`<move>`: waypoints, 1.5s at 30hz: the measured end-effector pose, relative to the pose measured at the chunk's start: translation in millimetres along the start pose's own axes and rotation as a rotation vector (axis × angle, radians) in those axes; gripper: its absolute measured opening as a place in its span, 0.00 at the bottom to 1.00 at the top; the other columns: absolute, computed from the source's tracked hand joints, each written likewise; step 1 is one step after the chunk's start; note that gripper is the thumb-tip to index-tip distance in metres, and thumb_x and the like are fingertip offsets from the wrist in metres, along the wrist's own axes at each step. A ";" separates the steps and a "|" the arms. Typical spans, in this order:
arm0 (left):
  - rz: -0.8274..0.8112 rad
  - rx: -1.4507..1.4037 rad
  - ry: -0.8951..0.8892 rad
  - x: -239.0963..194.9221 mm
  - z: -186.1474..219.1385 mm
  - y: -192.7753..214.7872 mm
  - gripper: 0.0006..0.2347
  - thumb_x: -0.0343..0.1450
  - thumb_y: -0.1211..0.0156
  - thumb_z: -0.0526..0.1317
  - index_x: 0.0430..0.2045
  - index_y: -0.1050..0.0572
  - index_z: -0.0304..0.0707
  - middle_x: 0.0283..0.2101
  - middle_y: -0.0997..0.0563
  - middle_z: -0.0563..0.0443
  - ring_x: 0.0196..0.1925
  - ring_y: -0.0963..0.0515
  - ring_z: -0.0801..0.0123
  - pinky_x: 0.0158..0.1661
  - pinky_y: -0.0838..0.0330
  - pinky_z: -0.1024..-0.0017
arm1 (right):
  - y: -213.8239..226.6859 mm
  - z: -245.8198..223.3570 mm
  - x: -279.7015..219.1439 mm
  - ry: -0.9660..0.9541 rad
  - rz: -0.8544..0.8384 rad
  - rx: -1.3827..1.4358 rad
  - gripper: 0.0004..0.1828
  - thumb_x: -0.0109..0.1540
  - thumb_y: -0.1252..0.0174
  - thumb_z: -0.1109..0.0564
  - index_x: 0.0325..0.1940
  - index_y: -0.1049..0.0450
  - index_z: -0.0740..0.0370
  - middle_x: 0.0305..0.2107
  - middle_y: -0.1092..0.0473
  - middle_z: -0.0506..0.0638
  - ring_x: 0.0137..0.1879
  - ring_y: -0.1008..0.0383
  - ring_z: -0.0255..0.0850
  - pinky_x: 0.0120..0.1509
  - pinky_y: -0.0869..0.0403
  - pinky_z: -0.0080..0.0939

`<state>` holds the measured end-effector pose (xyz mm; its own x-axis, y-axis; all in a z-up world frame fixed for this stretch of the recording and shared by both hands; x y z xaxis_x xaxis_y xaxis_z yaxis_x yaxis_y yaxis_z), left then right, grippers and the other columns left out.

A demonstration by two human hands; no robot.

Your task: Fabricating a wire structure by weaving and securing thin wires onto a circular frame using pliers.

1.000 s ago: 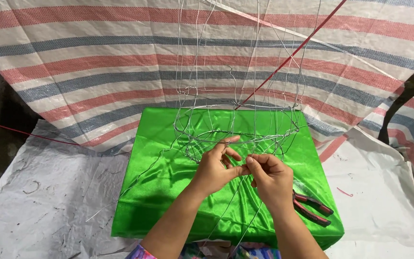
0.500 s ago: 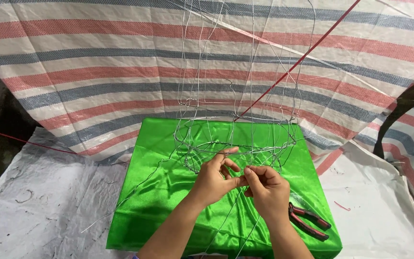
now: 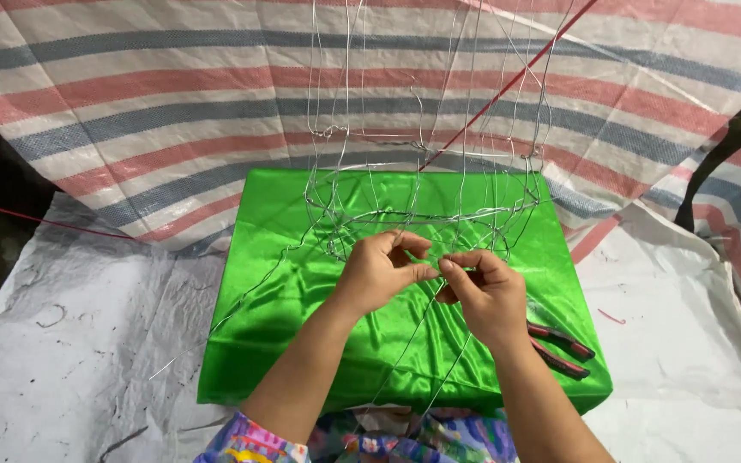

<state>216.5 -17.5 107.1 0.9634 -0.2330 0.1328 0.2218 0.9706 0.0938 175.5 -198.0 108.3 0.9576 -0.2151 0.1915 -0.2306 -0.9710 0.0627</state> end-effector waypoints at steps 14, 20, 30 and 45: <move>0.096 0.127 -0.084 -3.4 11.5 4.1 0.15 0.60 0.20 0.39 0.38 0.16 0.36 0.32 0.14 0.46 0.29 0.15 0.71 0.30 0.20 0.76 | 1.2 0.3 13.1 -0.009 -0.097 -0.219 0.05 0.63 0.35 0.59 0.40 0.20 0.63 0.23 0.22 0.55 0.12 0.29 0.37 0.19 0.30 0.31; 0.738 0.559 -0.762 -88.9 65.4 5.3 0.19 0.65 0.25 0.41 0.47 0.23 0.37 0.46 0.20 0.45 0.45 0.19 0.56 0.49 0.26 0.59 | 3.1 -0.8 11.4 0.032 -0.027 -0.236 0.05 0.65 0.35 0.57 0.38 0.21 0.60 0.23 0.21 0.51 0.15 0.29 0.35 0.21 0.31 0.31; 0.494 1.011 -0.724 -64.8 98.6 -51.5 0.12 0.75 0.43 0.39 0.52 0.21 0.41 0.43 0.15 0.52 0.38 0.17 0.62 0.39 0.30 0.66 | 3.1 -13.5 6.9 0.154 0.052 -0.436 0.02 0.64 0.33 0.55 0.38 0.19 0.53 0.22 0.20 0.47 0.28 0.21 0.37 0.34 0.24 0.37; 0.239 0.969 -0.542 -34.5 36.8 -43.7 0.20 0.69 0.40 0.58 0.49 0.22 0.48 0.37 0.16 0.54 0.48 0.18 0.61 0.64 0.57 0.32 | 2.4 -8.0 27.4 0.002 -0.069 -0.391 0.07 0.61 0.30 0.50 0.37 0.18 0.54 0.24 0.22 0.47 0.19 0.29 0.35 0.22 0.31 0.37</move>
<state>168.0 -54.2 134.7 0.7208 -0.2728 0.6372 -0.3960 0.5924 0.7016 199.8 -205.5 121.5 0.9728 -0.1503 0.1761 -0.2148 -0.8700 0.4439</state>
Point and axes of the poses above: each hand's wrist, its own x-axis towards the middle knuckle, its own y-axis out of the back of the hand, z = x × y, the point moved 10 cm from there along x, towards the middle knuckle
